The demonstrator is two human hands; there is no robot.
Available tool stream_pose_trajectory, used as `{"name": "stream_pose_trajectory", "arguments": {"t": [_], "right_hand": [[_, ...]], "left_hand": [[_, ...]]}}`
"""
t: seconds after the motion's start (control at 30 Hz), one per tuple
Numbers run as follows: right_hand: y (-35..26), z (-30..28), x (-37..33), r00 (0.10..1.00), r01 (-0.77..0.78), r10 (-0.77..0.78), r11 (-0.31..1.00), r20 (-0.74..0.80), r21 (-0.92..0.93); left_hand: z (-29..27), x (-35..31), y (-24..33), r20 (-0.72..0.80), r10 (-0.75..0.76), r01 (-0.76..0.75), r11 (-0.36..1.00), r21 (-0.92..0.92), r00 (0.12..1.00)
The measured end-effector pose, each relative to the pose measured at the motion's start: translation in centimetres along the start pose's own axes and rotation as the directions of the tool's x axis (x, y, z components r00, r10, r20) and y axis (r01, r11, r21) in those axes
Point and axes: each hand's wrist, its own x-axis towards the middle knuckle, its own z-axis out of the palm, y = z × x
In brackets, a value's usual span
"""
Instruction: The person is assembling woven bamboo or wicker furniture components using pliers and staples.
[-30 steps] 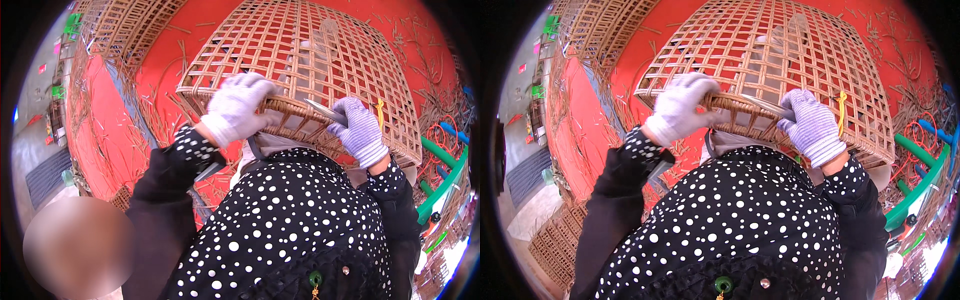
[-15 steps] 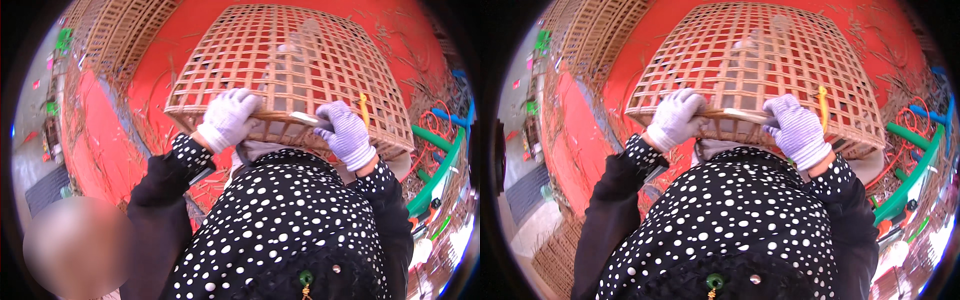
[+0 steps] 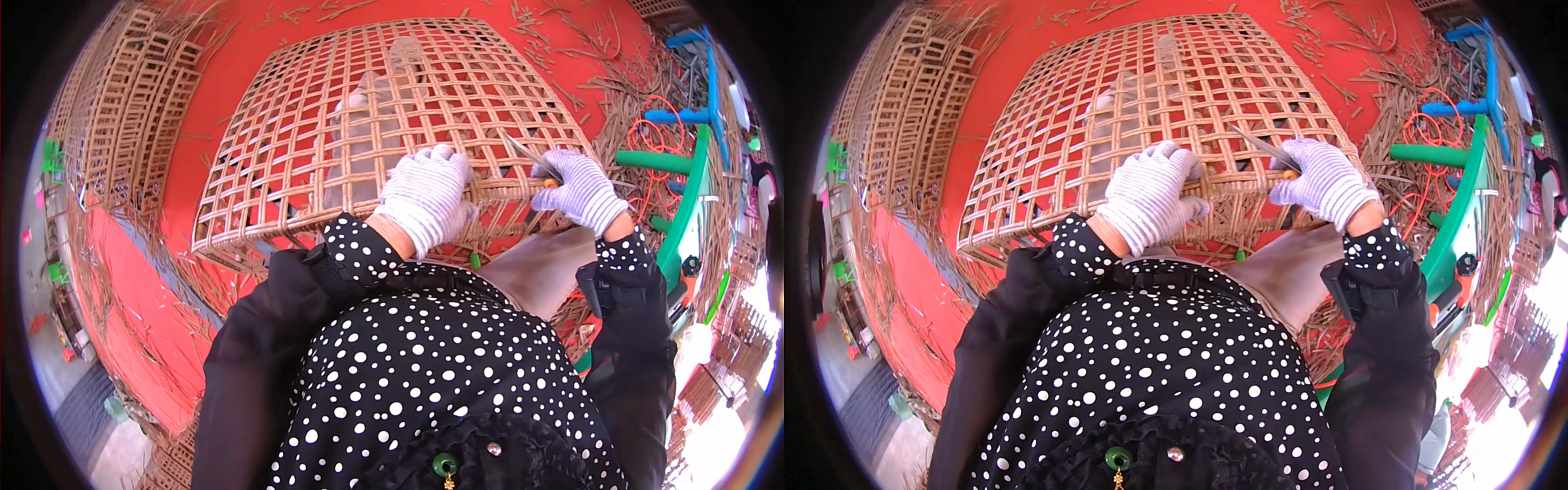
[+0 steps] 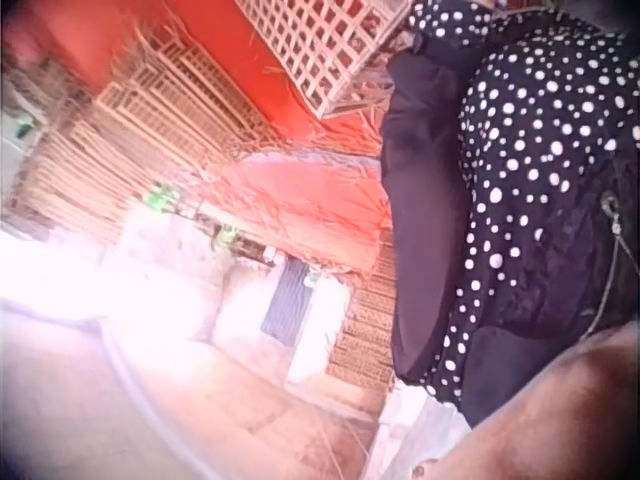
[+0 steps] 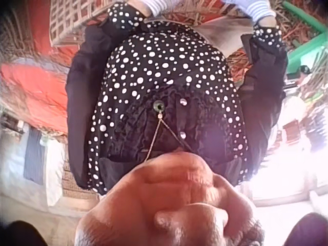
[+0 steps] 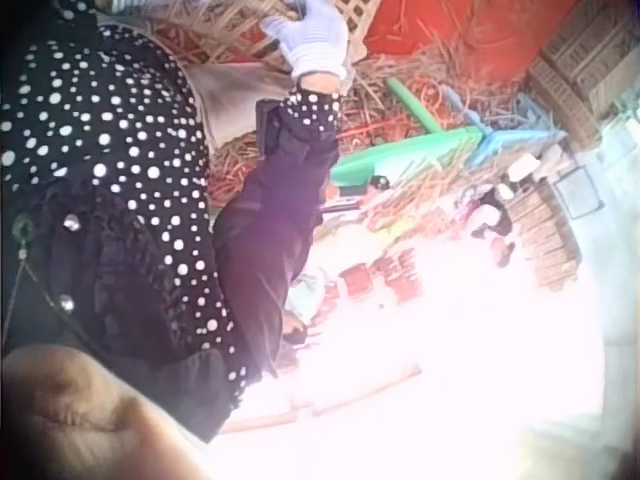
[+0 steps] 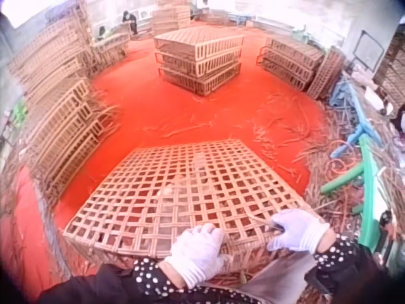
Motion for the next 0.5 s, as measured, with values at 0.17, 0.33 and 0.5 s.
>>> {"name": "stream_pose_trajectory", "arguments": {"t": [0.17, 0.33, 0.5], "right_hand": [[-2.1, 2.8, -2.4, 0.941, -0.019, -0.009, 0.997, -0.338, -0.08], [0.2, 2.5, -3.9, 0.812, 0.162, -0.16, 0.986, -0.562, -0.046], [8.4, 0.5, -7.1, 0.883, -0.114, 0.223, 0.955, -0.412, 0.273]], "left_hand": [[-0.1, -0.4, -0.6, 0.074, 0.04, -0.044, 0.998, 0.055, 0.996], [-0.7, -0.8, -1.5, 0.078, 0.114, -0.117, 0.993, 0.032, 0.99], [-0.3, 1.5, 1.8, 0.004, 0.216, -0.216, 0.976, 0.008, 0.976]]}}
